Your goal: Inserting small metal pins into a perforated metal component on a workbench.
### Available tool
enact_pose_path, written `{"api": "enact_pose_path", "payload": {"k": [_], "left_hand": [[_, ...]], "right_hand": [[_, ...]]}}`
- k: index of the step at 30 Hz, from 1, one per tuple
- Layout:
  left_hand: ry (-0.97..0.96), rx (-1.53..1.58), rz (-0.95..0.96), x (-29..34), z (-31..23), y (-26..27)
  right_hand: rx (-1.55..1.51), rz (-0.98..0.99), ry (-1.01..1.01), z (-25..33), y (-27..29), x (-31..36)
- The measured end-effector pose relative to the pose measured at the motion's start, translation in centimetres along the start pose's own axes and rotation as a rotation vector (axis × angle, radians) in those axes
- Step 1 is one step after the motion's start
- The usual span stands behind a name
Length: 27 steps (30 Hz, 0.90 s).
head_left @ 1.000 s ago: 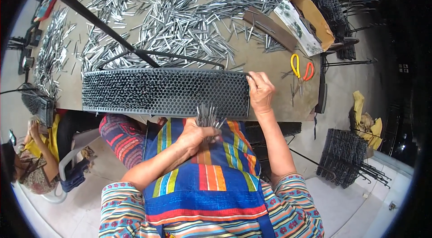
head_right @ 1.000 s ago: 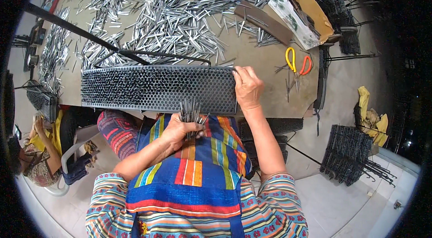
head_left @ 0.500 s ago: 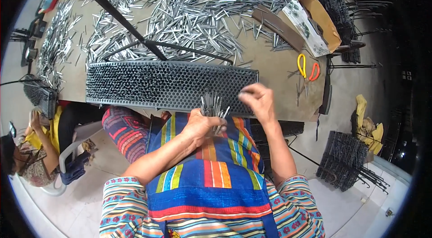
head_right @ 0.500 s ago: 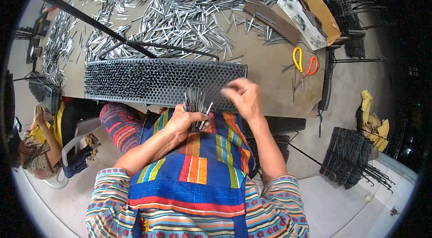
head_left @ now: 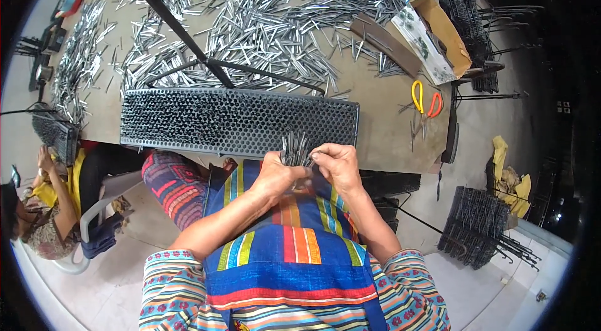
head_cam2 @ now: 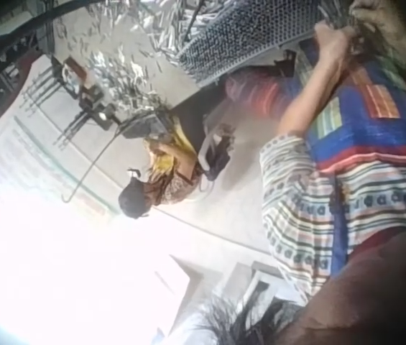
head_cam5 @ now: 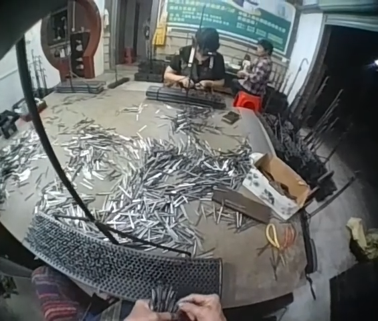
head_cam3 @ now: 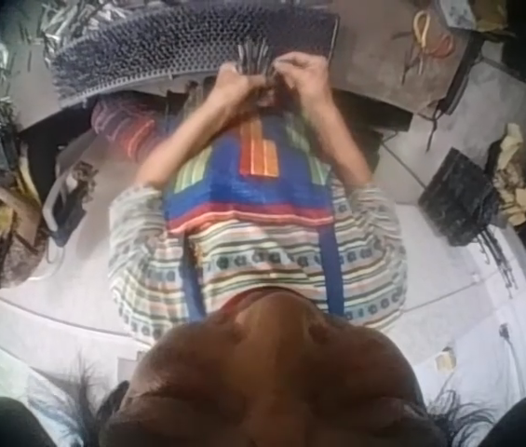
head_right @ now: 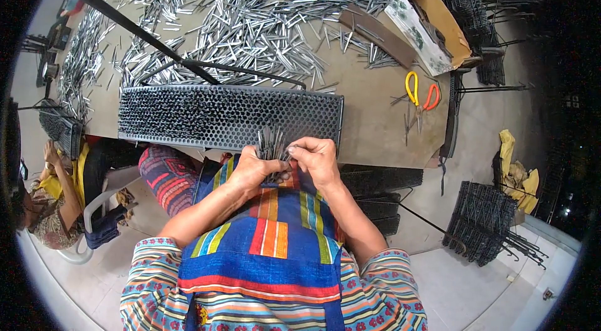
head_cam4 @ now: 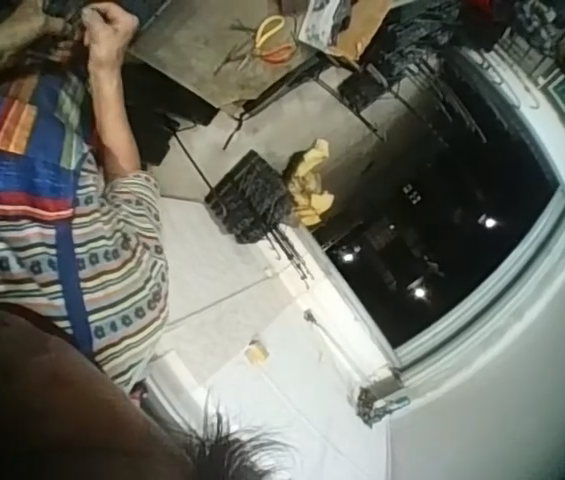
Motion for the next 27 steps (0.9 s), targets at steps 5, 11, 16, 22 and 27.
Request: {"api": "enact_pose_path", "payload": {"k": [5, 11, 16, 22, 27], "left_hand": [[-0.038, -0.076, 0.013, 0.1, 0.0, 0.6], [0.007, 0.014, -0.063, 0.2, 0.6, 2.0], [0.052, 0.049, -0.040, 0.2, 0.7, 1.3], [0.027, 0.092, -0.081, -0.8, 0.1, 1.7], [0.030, 0.123, -0.077, -1.1, -0.3, 1.5]], "right_hand": [[-0.053, -0.046, -0.016, -0.1, 0.6, -0.8], [0.032, -0.330, 0.421, 5.5, 3.0, -2.6], [0.162, -0.394, 0.571, 6.6, 3.1, -4.9], [0.702, -0.405, 0.881, 9.2, -0.3, -4.6], [1.063, -0.355, 0.920, 10.7, -3.0, -4.0]]}}
Point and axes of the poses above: each hand's wrist, its own x-axis away from the middle knuckle, its own y-axis out of the back of the hand, z = x × y, the point moved 10 cm from there along -x, towards the middle knuckle, and after that the axes turned 3 degrees about -z, right-handed, at the moved point
